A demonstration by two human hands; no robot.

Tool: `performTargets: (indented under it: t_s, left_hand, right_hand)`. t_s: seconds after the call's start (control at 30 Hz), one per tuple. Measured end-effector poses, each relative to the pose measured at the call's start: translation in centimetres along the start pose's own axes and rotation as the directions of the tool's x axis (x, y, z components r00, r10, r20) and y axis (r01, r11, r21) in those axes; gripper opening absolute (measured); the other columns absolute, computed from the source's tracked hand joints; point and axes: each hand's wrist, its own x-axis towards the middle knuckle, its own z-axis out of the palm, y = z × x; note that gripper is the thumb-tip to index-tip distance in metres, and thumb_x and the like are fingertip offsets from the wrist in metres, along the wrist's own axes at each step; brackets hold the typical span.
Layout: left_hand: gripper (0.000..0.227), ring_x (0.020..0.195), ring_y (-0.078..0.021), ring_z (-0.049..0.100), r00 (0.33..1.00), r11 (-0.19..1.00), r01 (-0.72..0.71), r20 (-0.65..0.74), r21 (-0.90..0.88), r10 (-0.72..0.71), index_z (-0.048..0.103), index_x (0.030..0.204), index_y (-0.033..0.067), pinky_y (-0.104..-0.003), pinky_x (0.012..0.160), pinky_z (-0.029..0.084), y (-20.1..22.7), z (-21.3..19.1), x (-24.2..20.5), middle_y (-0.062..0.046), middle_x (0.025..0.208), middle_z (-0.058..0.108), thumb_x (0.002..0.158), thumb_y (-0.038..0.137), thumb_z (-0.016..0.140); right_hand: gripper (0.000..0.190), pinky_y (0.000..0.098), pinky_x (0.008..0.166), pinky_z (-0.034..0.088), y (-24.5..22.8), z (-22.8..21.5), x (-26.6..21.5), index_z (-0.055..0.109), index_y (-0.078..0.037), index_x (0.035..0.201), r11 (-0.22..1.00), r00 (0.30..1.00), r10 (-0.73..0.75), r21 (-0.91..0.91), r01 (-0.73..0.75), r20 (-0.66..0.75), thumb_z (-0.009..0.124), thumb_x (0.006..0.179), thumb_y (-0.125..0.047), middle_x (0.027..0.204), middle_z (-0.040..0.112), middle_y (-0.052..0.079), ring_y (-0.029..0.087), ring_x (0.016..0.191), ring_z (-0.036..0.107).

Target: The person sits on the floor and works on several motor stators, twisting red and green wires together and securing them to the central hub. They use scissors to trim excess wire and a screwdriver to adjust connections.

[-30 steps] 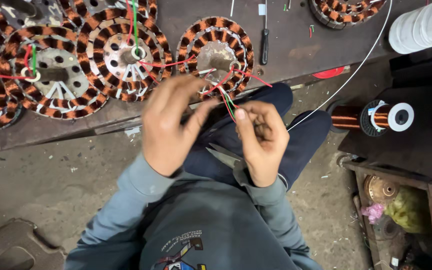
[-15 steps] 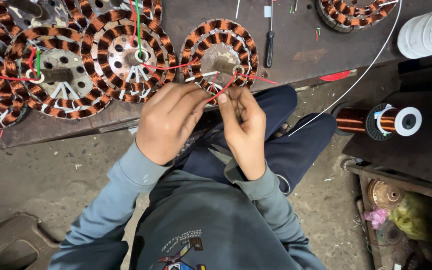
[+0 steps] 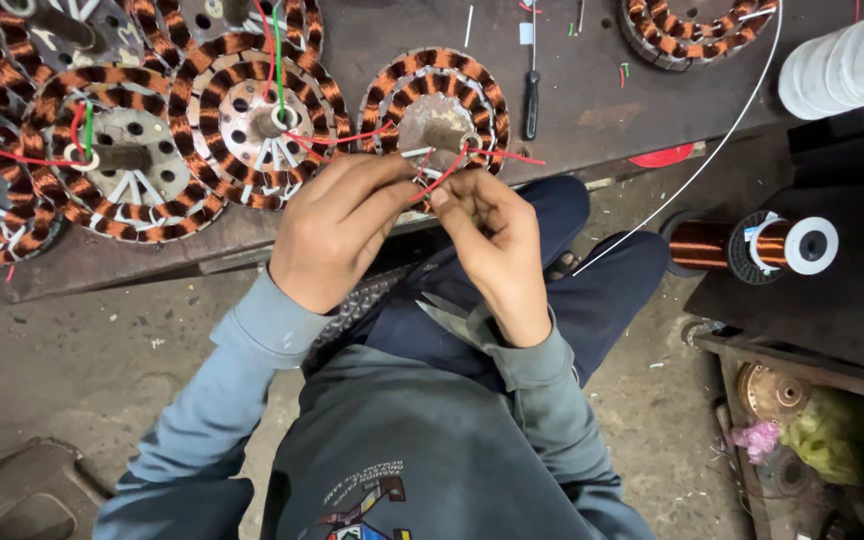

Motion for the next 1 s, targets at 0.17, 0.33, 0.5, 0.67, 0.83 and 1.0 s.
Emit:
performTargets:
  t_s: [0.17,0.33,0.5,0.67,0.83,1.0]
  left_hand:
    - [0.032,0.112,-0.0346,0.067,0.996,0.997,-0.072,0.052,-0.024,0.073,0.069,0.115,-0.0016,-0.042,0.093,0.057,-0.4,-0.3,0.6,-0.015,0.118,0.067,0.083,-0.003,0.07]
    - [0.035,0.107,-0.0368,0.066,0.993,0.997,-0.057,0.099,-0.047,0.061,0.068,0.116,-0.0027,-0.043,0.09,0.055,-0.7,-0.3,0.9,-0.017,0.116,0.067,0.081,-0.005,0.069]
    - [0.029,0.103,-0.0357,0.066,0.994,0.999,0.006,0.107,-0.038,-0.002,0.067,0.115,-0.0025,-0.043,0.087,0.054,-0.1,-0.1,1.1,-0.016,0.114,0.067,0.087,-0.004,0.072]
    - [0.035,0.105,-0.0366,0.067,0.993,0.999,-0.044,0.108,-0.02,0.046,0.068,0.116,0.0001,-0.044,0.09,0.055,0.1,0.0,1.7,-0.017,0.115,0.068,0.082,-0.007,0.068]
    - [0.027,0.099,-0.0356,0.067,0.996,0.998,0.056,0.069,0.012,-0.057,0.071,0.114,0.0012,-0.043,0.085,0.054,1.2,1.0,1.1,-0.016,0.108,0.069,0.088,-0.006,0.071]
    - [0.018,0.097,-0.0352,0.068,0.994,0.994,0.109,-0.006,0.003,-0.109,0.07,0.111,0.0,-0.042,0.084,0.054,2.0,1.8,0.8,-0.016,0.107,0.069,0.093,-0.004,0.073]
  right_hand:
    - [0.006,0.0201,0.06,0.034,-0.7,-0.3,0.3,0.07,0.001,0.103,0.984,1.0,-0.021,-0.176,0.025,0.023,0.069,0.1,-0.005,0.076,0.055,-0.008,0.0,0.069,0.043]
    - [0.008,0.0209,0.055,0.033,-1.6,-0.7,0.9,0.072,0.0,0.1,0.972,0.998,-0.035,-0.231,0.047,0.056,0.072,0.096,-0.008,0.074,0.058,-0.008,-0.001,0.065,0.043]
    - [0.01,0.0247,0.052,0.037,-2.8,-0.7,0.9,0.073,-0.001,0.098,0.912,0.991,-0.132,-0.39,0.127,0.014,0.075,0.092,-0.009,0.075,0.063,0.0,0.004,0.059,0.047]
    - [0.014,0.0307,0.059,0.047,-4.0,-1.1,1.3,0.073,-0.002,0.102,0.877,0.975,-0.2,-0.426,0.221,0.094,0.075,0.091,-0.009,0.087,0.068,0.007,0.016,0.063,0.06]
    - [0.022,0.0382,0.087,0.053,-3.4,-2.1,-1.8,0.071,-0.002,0.112,0.709,0.893,-0.449,-0.592,0.383,0.04,0.077,0.091,-0.008,0.107,0.067,0.013,0.032,0.099,0.066]
    - [0.032,0.0424,0.092,0.05,0.2,-4.5,-10.6,0.069,-0.001,0.115,0.571,0.882,-0.421,-0.817,0.079,-0.21,0.077,0.088,-0.015,0.112,0.064,0.017,0.036,0.106,0.061]
